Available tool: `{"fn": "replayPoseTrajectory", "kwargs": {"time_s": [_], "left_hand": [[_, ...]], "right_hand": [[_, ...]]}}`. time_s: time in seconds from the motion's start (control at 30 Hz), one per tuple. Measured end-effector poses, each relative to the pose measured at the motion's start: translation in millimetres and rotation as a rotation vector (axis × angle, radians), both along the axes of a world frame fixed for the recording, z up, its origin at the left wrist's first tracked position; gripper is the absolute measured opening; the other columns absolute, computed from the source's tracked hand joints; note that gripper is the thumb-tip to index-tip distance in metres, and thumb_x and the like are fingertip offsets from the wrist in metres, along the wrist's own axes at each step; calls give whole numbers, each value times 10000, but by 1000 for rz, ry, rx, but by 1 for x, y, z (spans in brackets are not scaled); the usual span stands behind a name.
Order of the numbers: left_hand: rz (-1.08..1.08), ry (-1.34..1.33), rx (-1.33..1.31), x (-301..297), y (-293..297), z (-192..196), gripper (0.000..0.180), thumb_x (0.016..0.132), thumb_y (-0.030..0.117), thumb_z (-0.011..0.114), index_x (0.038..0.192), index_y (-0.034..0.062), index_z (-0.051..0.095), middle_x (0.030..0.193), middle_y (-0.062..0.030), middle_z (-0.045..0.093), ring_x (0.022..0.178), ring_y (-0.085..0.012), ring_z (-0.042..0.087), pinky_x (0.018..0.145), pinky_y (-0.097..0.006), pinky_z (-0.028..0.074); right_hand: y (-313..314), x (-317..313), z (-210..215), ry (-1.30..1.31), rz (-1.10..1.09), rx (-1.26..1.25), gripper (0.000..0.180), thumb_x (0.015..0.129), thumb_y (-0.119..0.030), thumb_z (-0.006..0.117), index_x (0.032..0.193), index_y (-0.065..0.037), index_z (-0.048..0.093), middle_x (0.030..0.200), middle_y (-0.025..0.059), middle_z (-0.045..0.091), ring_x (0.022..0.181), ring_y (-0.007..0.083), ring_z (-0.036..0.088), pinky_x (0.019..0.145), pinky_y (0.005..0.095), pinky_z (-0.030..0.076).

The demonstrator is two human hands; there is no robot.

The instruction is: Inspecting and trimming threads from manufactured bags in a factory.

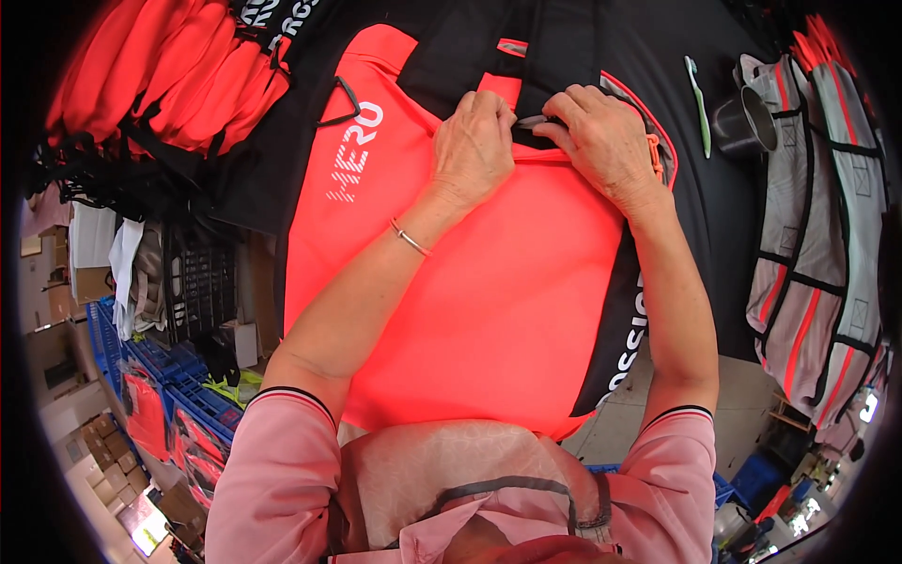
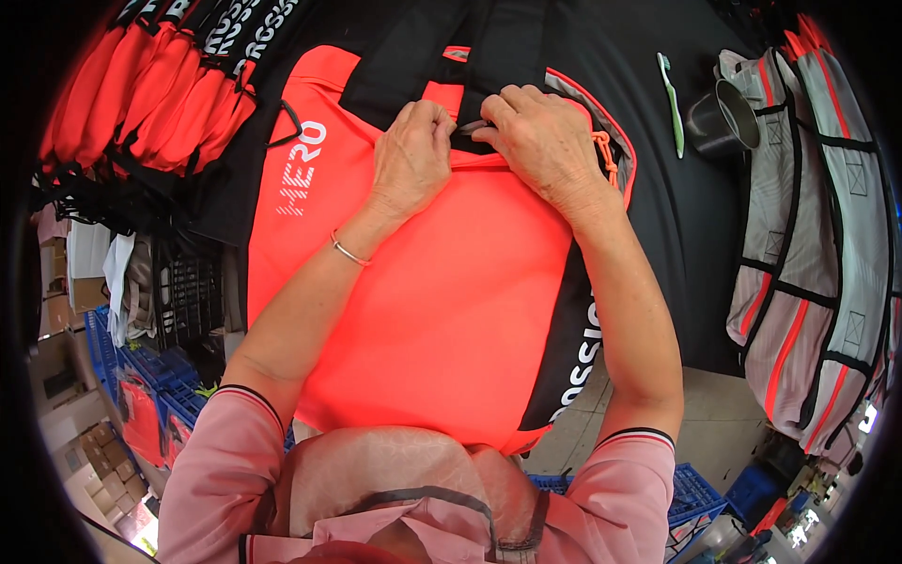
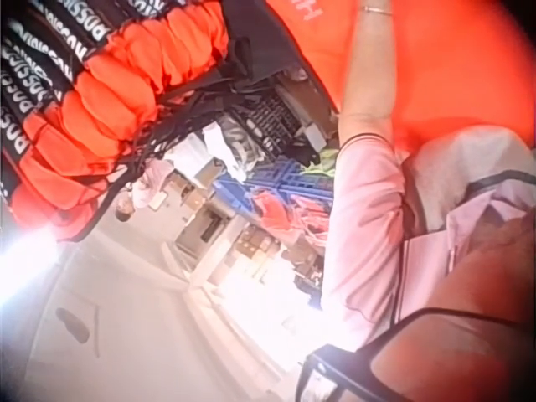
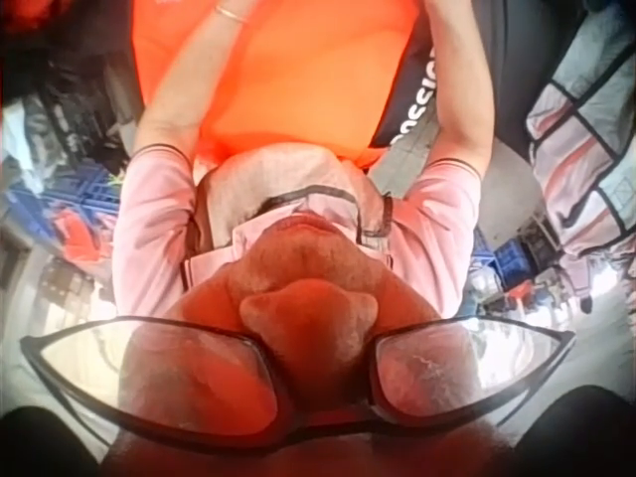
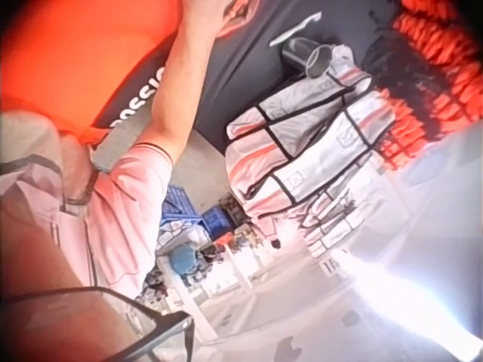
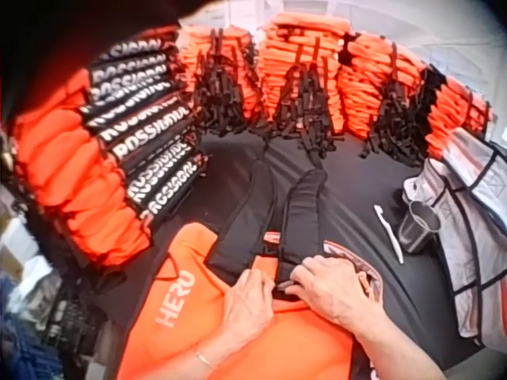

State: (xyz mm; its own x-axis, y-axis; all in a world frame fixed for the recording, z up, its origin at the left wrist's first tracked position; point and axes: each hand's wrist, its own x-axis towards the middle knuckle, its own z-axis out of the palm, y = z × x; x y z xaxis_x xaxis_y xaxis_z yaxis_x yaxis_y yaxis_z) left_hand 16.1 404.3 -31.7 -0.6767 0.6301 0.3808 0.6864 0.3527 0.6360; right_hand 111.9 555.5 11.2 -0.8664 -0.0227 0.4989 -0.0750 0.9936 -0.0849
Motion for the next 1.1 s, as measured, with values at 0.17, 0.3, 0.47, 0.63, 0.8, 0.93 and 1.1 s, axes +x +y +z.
{"fn": "replayPoseTrajectory", "kwargs": {"time_s": [0.17, 0.3, 0.47, 0.63, 0.8, 0.93, 1.1], "left_hand": [[-1, -5, 1, 0, 0, -1, 89, 886, 58, 593, 911, 22, 515, 888, -129, 599, 836, -347, 616, 674, -454, 487], [-15, 13, -12, 1, 1, 0, 91, 885, 50, 592, 910, 22, 509, 891, -129, 599, 833, -346, 613, 674, -449, 486], [-10, 4, 60, 2, -3, 5, 75, 879, 42, 592, 901, 29, 521, 883, -113, 590, 839, -331, 613, 678, -443, 483], [-830, 350, 254, 54, -28, 15, 159, 817, 72, 669, 737, 64, 532, 851, -66, 595, 889, -254, 630, 697, -402, 487], [-1210, 27, -198, 74, -24, 24, 187, 825, 142, 695, 724, 43, 573, 930, -75, 653, 948, -281, 638, 776, -430, 482], [-219, 273, 96, 57, 22, 29, 374, 882, 246, 659, 1178, 19, 620, 1254, -138, 584, 1132, -297, 539, 930, -438, 422], [-394, 372, -190, 62, -1, 14, 474, 909, 329, 626, 1274, 31, 570, 1350, -128, 553, 1289, -317, 469, 1007, -436, 410]], "right_hand": [[1, 1, -3, 14, 3, -28, 228, 767, -263, 752, 819, -83, 622, 739, 6, 576, 722, 176, 599, 613, 319, 472], [3, -1, -7, 28, 26, 37, 224, 752, -249, 759, 806, -86, 616, 738, 7, 572, 714, 181, 600, 609, 318, 473], [4, 6, -3, 1, -25, 90, 229, 754, -256, 763, 817, -92, 617, 761, 7, 588, 757, 181, 621, 637, 316, 491], [13, 40, 16, 88, -673, -341, 543, 710, -405, 823, 1099, -115, 581, 1042, 68, 599, 919, 267, 645, 792, 381, 526], [13, 52, -3, -56, -665, -548, 524, 765, -288, 770, 1189, -94, 531, 1153, 122, 559, 1049, 315, 605, 869, 427, 505], [20, 59, -15, 51, -540, -702, 532, 734, -197, 784, 1176, -30, 541, 1143, 137, 570, 1047, 283, 610, 887, 389, 505], [12, 66, -16, 124, -520, -854, 537, 707, -153, 789, 1157, 19, 553, 1122, 136, 585, 1016, 250, 615, 881, 350, 503]]}}
